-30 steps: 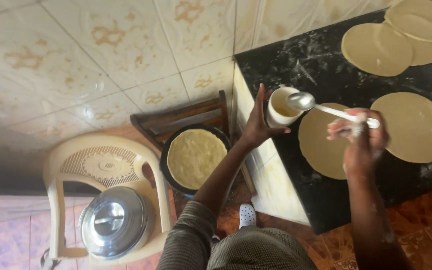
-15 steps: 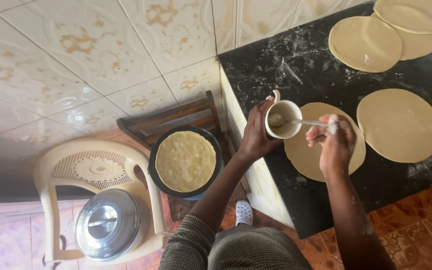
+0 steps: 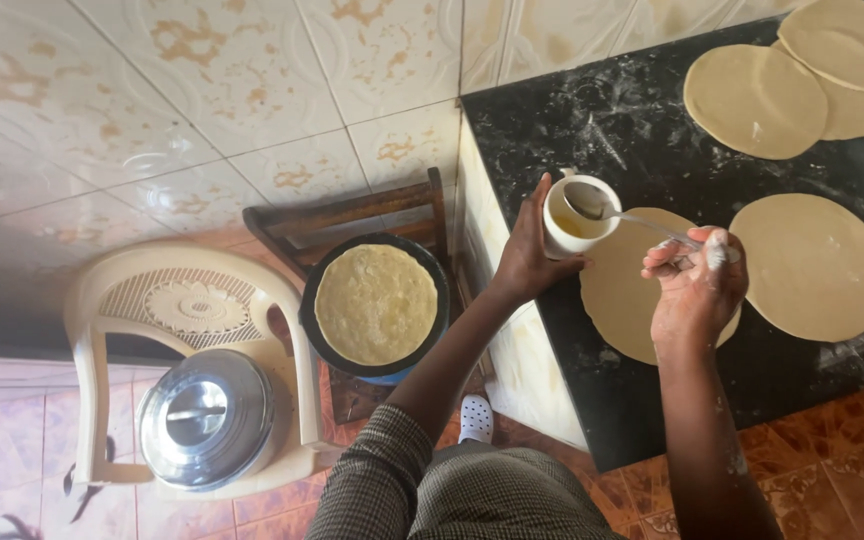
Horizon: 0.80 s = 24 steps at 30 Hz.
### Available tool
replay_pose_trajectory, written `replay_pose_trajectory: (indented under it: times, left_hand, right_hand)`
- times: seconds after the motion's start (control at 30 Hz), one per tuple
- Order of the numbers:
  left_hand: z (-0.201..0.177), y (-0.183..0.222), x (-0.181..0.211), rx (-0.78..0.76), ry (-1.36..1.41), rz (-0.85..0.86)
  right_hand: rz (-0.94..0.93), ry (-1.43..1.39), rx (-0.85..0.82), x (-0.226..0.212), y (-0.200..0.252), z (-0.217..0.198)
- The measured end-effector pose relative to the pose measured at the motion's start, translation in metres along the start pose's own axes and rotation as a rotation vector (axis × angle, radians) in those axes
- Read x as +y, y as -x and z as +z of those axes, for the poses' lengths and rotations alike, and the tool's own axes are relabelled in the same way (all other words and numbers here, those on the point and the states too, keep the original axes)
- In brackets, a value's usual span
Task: Rolling out dough and cooking flatbreads on a pan before storing them in a container.
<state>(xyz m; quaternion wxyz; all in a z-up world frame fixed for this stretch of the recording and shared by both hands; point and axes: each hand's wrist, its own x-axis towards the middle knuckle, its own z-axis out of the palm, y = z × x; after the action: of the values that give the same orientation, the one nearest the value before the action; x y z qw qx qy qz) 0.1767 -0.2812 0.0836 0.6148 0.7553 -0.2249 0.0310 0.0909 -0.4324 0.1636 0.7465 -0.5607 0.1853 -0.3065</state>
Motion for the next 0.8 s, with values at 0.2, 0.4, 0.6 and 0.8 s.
replay_pose_trajectory:
  times: [0.2,0.4,0.6,0.8]
  left_hand:
    - [-0.059,0.103,0.005,0.121,-0.093,0.037]
    - [-0.121,0.300,-0.053,0.195,-0.351,-0.376]
    - [-0.156,0.477,-0.110,0.305,-0.497,-0.979]
    - [-0.099,0.637,-0.198,0.411,-0.145,-1.698]
  right_hand:
    - [-0.055,0.028,-0.091,-0.030,0.034,0.029]
    - [-0.252,0.165,-0.340,-0.033,0.093,0.067]
    - [-0.747,0.161,-0.629,0.004,0.132,0.079]
    - [-0.782,0.318,-0.846,0.018,0.146,0.105]
